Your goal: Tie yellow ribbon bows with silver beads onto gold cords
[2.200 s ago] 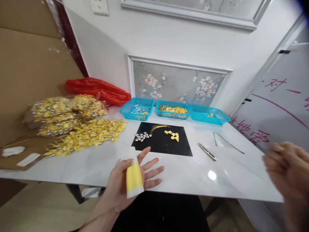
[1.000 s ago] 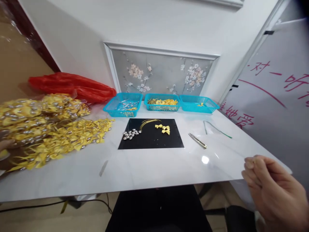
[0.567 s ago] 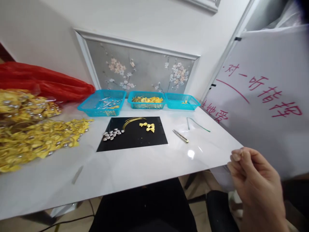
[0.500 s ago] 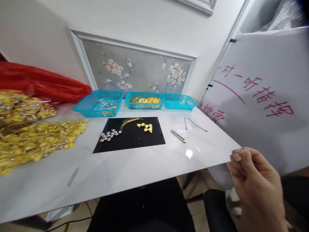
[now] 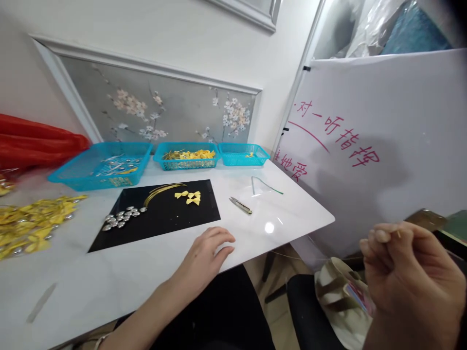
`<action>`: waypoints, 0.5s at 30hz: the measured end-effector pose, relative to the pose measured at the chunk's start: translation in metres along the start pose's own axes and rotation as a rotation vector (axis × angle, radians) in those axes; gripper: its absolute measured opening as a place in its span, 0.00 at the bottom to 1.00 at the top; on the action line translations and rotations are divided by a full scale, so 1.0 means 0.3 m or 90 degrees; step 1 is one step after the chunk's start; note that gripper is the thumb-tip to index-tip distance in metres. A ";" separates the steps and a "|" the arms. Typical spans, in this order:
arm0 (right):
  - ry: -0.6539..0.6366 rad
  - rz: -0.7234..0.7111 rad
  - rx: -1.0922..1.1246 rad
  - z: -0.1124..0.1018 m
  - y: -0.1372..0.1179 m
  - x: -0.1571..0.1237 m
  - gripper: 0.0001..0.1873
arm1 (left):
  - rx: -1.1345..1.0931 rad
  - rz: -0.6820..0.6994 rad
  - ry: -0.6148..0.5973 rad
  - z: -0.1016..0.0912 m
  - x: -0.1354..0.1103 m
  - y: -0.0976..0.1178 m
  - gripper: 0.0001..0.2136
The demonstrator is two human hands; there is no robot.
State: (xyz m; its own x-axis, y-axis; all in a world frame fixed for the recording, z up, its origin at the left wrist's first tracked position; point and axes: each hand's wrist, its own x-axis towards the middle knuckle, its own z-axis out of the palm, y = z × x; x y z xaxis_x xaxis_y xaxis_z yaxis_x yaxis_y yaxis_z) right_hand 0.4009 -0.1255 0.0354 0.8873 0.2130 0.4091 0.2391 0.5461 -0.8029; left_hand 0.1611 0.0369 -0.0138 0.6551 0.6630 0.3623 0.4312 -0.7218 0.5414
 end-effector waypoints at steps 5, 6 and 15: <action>-0.043 0.011 0.042 0.001 0.034 0.013 0.11 | -0.008 -0.012 -0.084 0.071 0.033 0.027 0.06; -0.057 0.010 0.048 -0.001 0.038 0.018 0.11 | -0.009 -0.010 -0.096 0.089 0.038 0.031 0.06; 0.044 -0.033 -0.038 -0.019 0.026 0.086 0.13 | -0.075 -0.037 -0.073 0.144 0.032 0.058 0.09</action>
State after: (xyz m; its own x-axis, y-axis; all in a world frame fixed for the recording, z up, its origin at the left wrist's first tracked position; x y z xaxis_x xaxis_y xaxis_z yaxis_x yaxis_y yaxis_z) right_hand 0.4280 -0.1202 0.0372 0.8976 0.1277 0.4220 0.3073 0.5051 -0.8065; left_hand 0.2016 0.0220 -0.0338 0.7008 0.6707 0.2428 0.3986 -0.6505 0.6465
